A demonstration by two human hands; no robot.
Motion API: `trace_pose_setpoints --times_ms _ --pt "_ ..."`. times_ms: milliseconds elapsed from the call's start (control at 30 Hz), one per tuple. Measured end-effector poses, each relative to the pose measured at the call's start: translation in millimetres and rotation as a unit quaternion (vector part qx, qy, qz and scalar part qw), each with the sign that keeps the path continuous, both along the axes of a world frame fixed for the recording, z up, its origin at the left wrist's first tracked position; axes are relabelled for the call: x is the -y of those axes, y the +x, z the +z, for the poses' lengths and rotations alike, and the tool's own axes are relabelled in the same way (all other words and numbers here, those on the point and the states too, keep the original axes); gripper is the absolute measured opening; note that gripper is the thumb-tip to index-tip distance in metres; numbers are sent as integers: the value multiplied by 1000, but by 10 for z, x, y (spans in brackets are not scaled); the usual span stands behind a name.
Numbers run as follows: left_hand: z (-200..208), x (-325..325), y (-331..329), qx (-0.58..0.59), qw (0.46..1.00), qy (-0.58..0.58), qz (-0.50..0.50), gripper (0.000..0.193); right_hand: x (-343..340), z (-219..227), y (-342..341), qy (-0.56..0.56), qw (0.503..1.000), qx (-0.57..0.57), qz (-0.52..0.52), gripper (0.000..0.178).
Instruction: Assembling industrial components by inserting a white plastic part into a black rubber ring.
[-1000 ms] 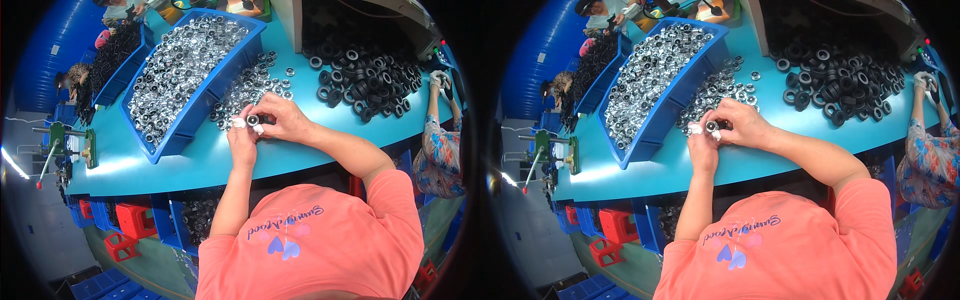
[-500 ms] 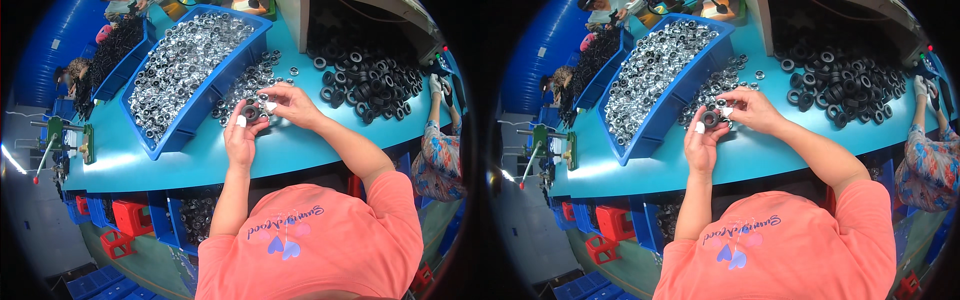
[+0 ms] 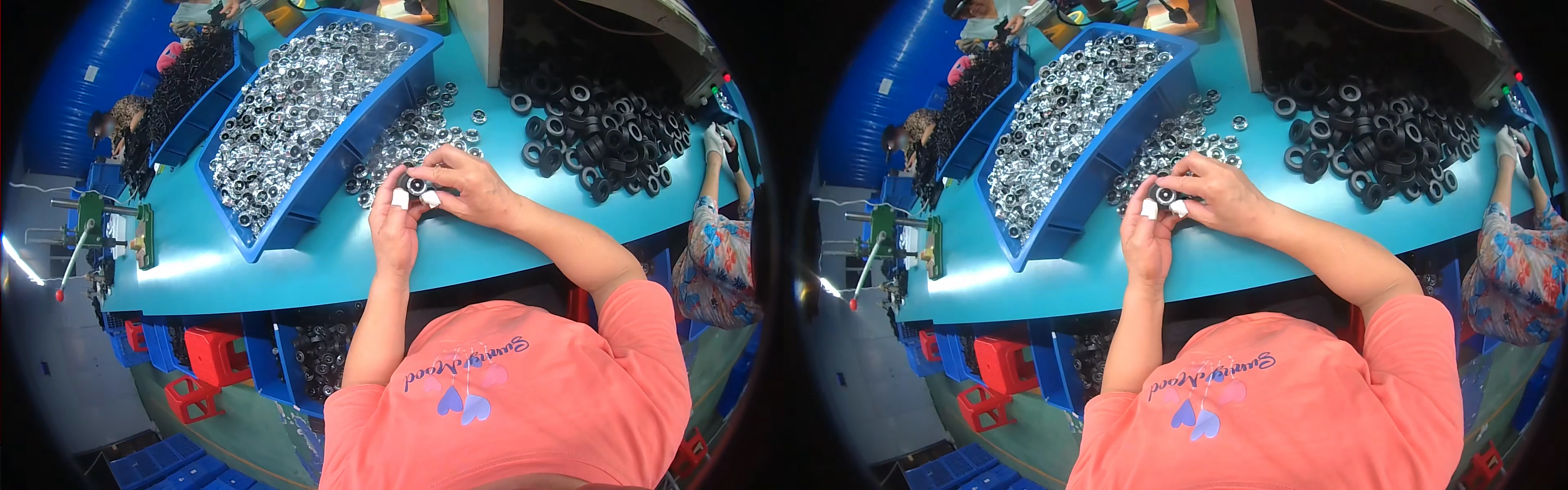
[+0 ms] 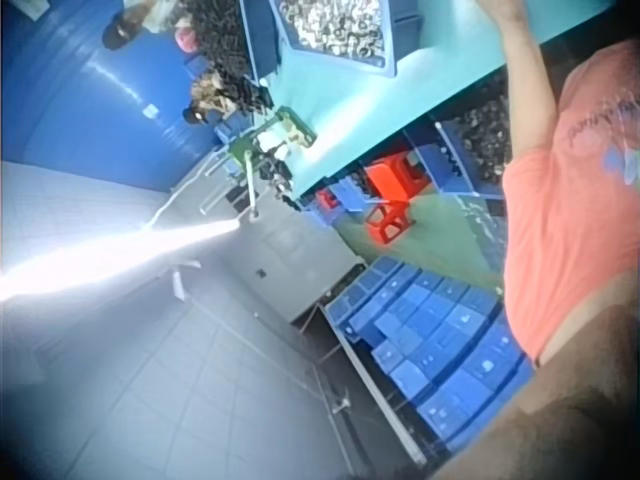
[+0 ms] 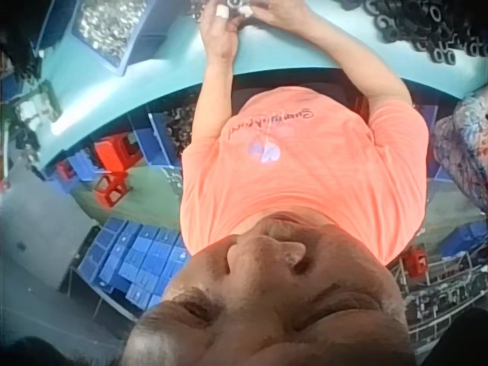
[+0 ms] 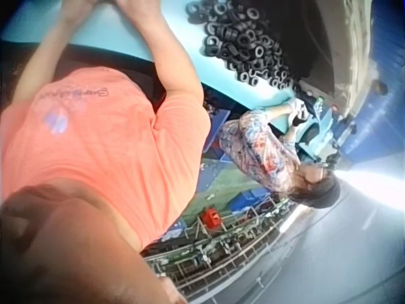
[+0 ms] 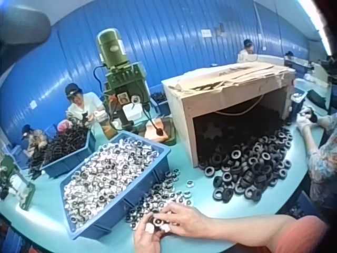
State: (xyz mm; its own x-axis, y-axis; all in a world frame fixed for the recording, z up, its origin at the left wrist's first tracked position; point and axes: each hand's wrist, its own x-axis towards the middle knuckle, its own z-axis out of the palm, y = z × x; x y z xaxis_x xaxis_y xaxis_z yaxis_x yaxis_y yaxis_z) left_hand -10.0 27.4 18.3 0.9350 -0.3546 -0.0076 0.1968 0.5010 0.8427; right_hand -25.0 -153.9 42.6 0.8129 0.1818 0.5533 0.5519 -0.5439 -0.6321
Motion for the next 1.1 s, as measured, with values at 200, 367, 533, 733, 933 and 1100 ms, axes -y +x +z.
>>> trace_pose_setpoints --times_ms 200,367,533,733,933,1100 --pt "6 55 -28 30 999 34 4 47 -69 32 -39 -80 993 65 -52 43" --pt "0 58 -38 16 998 63 -8 50 -96 -20 -62 -4 1000 1 -30 42" --pt "63 51 -44 16 999 43 -9 48 -46 -28 -34 43 997 -56 -10 45" --pt "21 41 -18 41 996 76 18 43 -17 149 -47 160 961 -221 39 47" --pt "66 69 -47 91 988 120 37 34 47 -138 43 189 946 -246 90 40" --pt "114 53 -85 146 957 228 107 30 -97 -194 -8 320 920 -203 97 37"
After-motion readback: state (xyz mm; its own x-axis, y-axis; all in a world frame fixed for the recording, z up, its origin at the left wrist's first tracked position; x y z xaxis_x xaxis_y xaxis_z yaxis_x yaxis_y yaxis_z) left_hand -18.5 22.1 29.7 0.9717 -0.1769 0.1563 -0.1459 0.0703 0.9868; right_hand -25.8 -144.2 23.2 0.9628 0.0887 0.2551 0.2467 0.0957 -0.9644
